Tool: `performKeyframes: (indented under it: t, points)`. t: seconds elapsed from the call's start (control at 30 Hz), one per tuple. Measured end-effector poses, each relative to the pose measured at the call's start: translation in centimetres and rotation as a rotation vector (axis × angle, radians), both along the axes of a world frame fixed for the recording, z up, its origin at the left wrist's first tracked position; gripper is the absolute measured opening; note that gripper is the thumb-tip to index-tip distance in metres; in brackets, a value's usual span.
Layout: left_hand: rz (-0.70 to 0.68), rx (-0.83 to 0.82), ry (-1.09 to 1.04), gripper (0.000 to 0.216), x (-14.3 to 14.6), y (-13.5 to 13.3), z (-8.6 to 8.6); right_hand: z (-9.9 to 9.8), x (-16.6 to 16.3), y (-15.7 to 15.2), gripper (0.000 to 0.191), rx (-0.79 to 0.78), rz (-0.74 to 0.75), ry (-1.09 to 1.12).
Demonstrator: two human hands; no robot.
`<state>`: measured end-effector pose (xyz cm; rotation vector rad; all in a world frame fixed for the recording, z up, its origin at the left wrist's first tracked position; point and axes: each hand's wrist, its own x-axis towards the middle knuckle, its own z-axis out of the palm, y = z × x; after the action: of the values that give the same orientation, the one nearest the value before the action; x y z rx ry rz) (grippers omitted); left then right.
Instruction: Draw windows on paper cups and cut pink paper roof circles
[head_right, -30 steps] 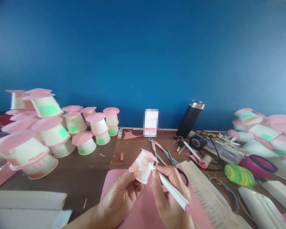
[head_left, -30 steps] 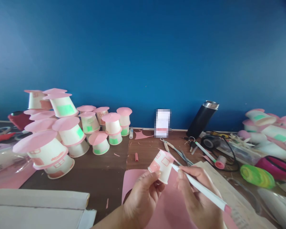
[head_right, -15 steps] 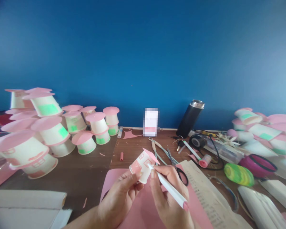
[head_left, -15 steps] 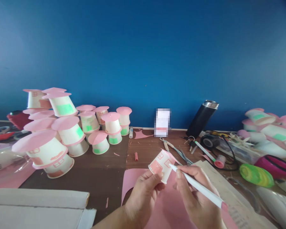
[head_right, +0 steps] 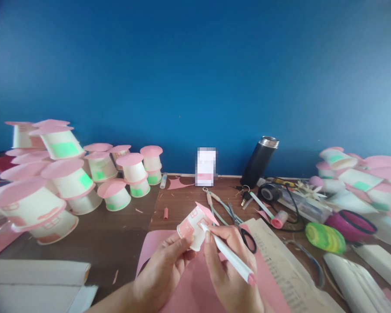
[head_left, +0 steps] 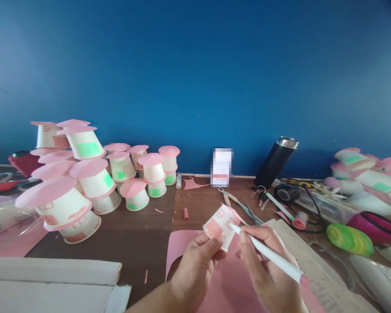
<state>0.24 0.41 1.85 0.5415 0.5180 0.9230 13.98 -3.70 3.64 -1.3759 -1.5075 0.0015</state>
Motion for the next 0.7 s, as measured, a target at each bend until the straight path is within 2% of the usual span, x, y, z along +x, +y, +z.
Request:
performKeyframes:
  t: [0.7]
  points:
    - [-0.012,0.034,0.004,0.014,-0.1,-0.12,0.18,-0.17,0.12,0.08,0.009,-0.022,-0.014,-0.001]
